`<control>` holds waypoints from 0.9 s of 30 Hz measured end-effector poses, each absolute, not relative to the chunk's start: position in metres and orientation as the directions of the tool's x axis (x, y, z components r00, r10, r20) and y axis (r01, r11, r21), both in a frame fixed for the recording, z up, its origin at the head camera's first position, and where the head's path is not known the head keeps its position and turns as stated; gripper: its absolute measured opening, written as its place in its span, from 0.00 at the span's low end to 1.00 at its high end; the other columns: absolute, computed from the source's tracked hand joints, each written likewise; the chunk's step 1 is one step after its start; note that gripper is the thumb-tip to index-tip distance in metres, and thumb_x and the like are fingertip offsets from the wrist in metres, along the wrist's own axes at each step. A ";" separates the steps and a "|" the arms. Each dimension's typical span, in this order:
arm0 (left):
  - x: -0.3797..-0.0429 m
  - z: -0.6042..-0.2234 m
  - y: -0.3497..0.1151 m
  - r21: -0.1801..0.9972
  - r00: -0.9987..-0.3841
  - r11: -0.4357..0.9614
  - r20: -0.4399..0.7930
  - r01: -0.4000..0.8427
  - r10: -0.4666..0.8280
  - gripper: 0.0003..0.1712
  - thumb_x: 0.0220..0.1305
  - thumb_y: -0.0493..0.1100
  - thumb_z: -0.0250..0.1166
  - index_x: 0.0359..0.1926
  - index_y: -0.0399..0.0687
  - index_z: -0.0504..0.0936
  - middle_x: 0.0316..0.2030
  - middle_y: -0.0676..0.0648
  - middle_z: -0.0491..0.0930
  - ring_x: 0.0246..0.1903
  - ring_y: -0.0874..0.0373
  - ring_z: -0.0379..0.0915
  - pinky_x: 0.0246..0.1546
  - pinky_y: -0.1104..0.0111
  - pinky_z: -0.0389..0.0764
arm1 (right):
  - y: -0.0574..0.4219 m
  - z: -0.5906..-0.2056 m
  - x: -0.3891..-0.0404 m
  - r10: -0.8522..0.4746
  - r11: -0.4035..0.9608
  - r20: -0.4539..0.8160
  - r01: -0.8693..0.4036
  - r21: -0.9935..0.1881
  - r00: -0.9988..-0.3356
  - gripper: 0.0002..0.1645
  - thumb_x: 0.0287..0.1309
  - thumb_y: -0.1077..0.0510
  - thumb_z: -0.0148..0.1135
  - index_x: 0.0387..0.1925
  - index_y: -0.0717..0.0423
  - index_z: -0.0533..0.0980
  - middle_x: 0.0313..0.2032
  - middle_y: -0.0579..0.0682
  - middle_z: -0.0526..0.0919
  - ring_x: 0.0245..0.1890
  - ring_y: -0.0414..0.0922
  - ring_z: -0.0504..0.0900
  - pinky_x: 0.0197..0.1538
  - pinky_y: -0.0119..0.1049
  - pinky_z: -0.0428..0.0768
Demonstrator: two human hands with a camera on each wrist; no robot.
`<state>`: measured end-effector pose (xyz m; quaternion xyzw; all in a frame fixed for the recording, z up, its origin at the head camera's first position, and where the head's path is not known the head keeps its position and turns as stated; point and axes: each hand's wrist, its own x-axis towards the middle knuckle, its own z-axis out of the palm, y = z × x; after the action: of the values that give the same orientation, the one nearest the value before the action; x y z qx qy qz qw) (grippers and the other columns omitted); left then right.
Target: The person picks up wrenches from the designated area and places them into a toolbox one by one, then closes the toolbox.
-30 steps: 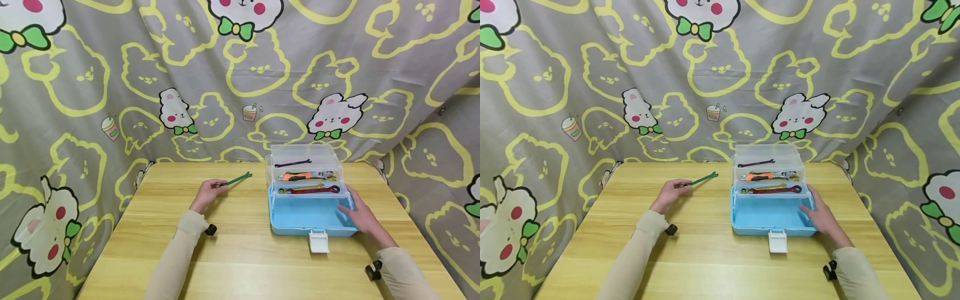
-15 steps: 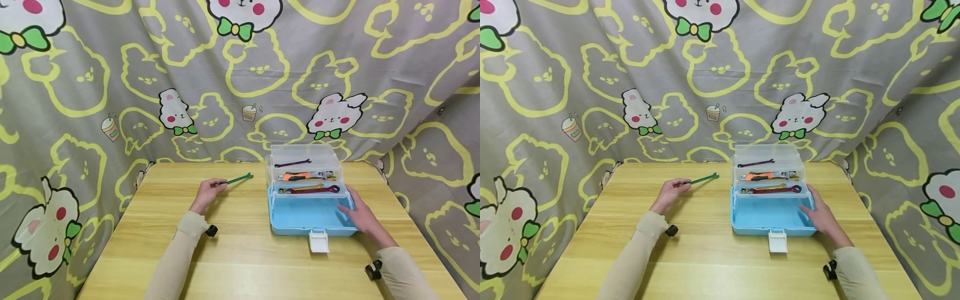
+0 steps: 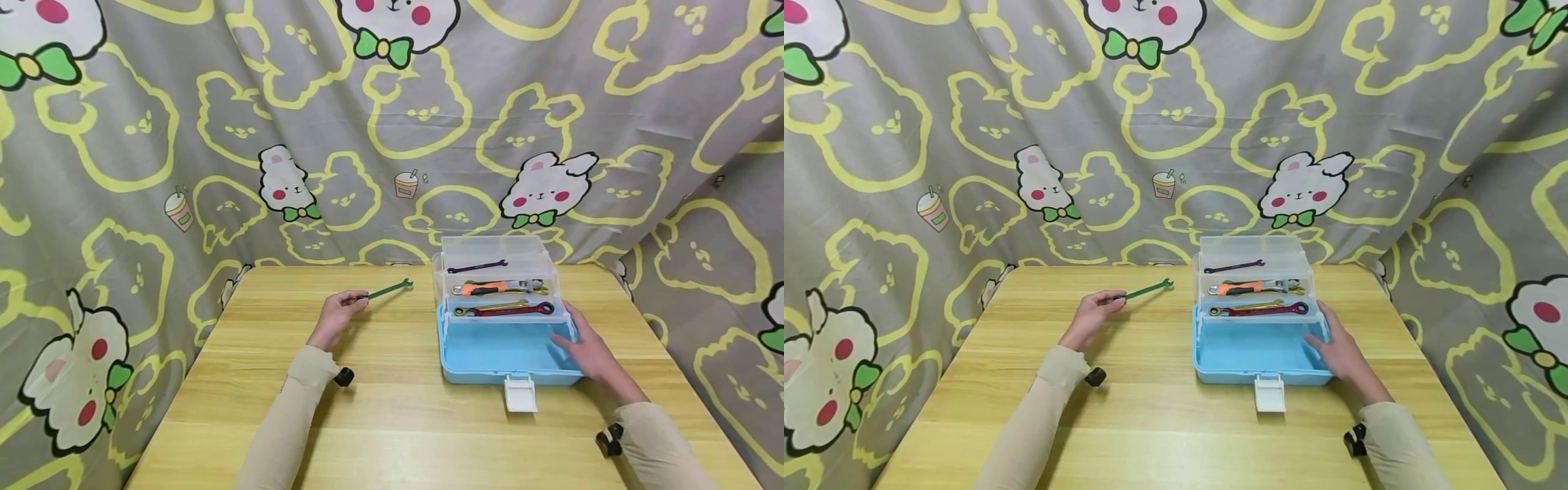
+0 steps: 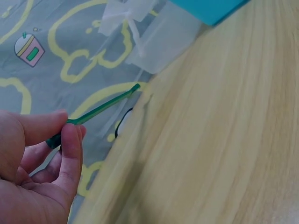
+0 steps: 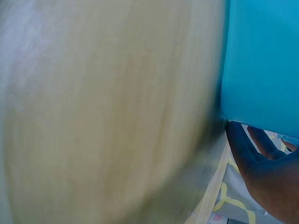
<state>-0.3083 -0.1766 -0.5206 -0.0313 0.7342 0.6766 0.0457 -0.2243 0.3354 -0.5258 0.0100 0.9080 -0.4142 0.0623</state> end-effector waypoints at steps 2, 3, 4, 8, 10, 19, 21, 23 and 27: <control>-0.308 -0.519 -0.177 0.991 -0.994 0.077 -0.107 -0.105 0.020 0.20 0.70 0.38 0.69 0.60 0.36 0.84 0.45 0.42 0.82 0.55 0.38 0.79 0.65 0.49 0.77 | 0.335 -0.525 -0.224 -0.034 0.656 -0.121 0.069 -0.752 -0.992 0.50 0.79 0.50 0.53 0.84 0.48 0.33 0.77 0.77 0.46 0.72 0.83 0.48 0.64 0.84 0.53; -0.308 -0.518 -0.178 0.992 -0.994 0.073 -0.105 -0.103 0.024 0.20 0.70 0.38 0.68 0.60 0.35 0.83 0.46 0.40 0.83 0.57 0.36 0.78 0.66 0.49 0.77 | 0.335 -0.525 -0.224 -0.034 0.656 -0.120 0.069 -0.752 -0.992 0.50 0.79 0.50 0.53 0.84 0.48 0.33 0.77 0.77 0.46 0.72 0.83 0.48 0.64 0.84 0.53; -0.308 -0.517 -0.178 0.992 -0.994 0.068 -0.104 -0.102 0.028 0.20 0.71 0.38 0.68 0.60 0.35 0.83 0.47 0.39 0.83 0.58 0.35 0.77 0.66 0.49 0.76 | 0.335 -0.525 -0.224 -0.034 0.656 -0.120 0.068 -0.752 -0.992 0.50 0.79 0.50 0.53 0.84 0.48 0.33 0.77 0.77 0.46 0.72 0.83 0.48 0.64 0.84 0.53; -0.308 -0.510 -0.180 0.994 -0.995 0.058 -0.093 -0.090 0.045 0.21 0.72 0.40 0.67 0.61 0.35 0.82 0.51 0.36 0.83 0.60 0.33 0.75 0.68 0.48 0.74 | 0.335 -0.525 -0.224 -0.034 0.650 -0.123 0.071 -0.756 -0.992 0.50 0.79 0.51 0.53 0.84 0.46 0.32 0.78 0.76 0.45 0.73 0.83 0.47 0.64 0.84 0.52; -0.309 -0.505 -0.180 0.995 -0.995 0.046 -0.089 -0.086 0.051 0.20 0.72 0.40 0.68 0.61 0.37 0.83 0.53 0.33 0.82 0.59 0.36 0.77 0.69 0.47 0.73 | 0.335 -0.525 -0.224 -0.033 0.649 -0.124 0.073 -0.757 -0.992 0.50 0.79 0.52 0.53 0.84 0.46 0.32 0.78 0.76 0.45 0.73 0.82 0.47 0.64 0.84 0.52; -0.311 -0.479 -0.181 0.999 -0.996 0.012 -0.039 -0.038 0.077 0.22 0.72 0.43 0.68 0.62 0.37 0.82 0.52 0.39 0.83 0.47 0.60 0.83 0.63 0.60 0.80 | 0.336 -0.526 -0.225 -0.031 0.651 -0.126 0.076 -0.755 -0.991 0.51 0.79 0.52 0.53 0.84 0.47 0.32 0.78 0.76 0.45 0.73 0.83 0.47 0.64 0.84 0.53; -0.312 -0.473 -0.181 1.000 -0.996 0.009 -0.019 -0.019 0.084 0.22 0.71 0.43 0.68 0.62 0.37 0.82 0.50 0.42 0.84 0.47 0.60 0.83 0.58 0.67 0.82 | 0.336 -0.527 -0.225 -0.032 0.653 -0.126 0.075 -0.753 -0.992 0.50 0.79 0.51 0.53 0.84 0.47 0.32 0.78 0.76 0.45 0.73 0.83 0.47 0.64 0.84 0.52; -0.313 -0.468 -0.181 1.000 -0.996 -0.002 0.001 0.001 0.092 0.22 0.71 0.43 0.69 0.61 0.37 0.83 0.49 0.45 0.84 0.47 0.59 0.83 0.55 0.69 0.83 | 0.336 -0.527 -0.225 -0.032 0.656 -0.124 0.072 -0.751 -0.992 0.50 0.79 0.50 0.53 0.84 0.47 0.32 0.78 0.76 0.45 0.73 0.82 0.47 0.64 0.84 0.52; -0.316 -0.458 -0.180 0.999 -0.993 -0.005 0.035 0.034 0.115 0.23 0.72 0.43 0.68 0.62 0.37 0.82 0.48 0.47 0.83 0.47 0.59 0.83 0.60 0.64 0.82 | 0.336 -0.527 -0.225 -0.034 0.659 -0.122 0.069 -0.749 -0.992 0.50 0.79 0.50 0.53 0.84 0.47 0.32 0.78 0.76 0.45 0.73 0.83 0.47 0.64 0.84 0.52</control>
<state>-0.3158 -0.1798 -0.4584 0.0529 0.7046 0.7070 0.0284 -0.2249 0.3357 -0.5270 0.0095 0.9087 -0.4125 0.0627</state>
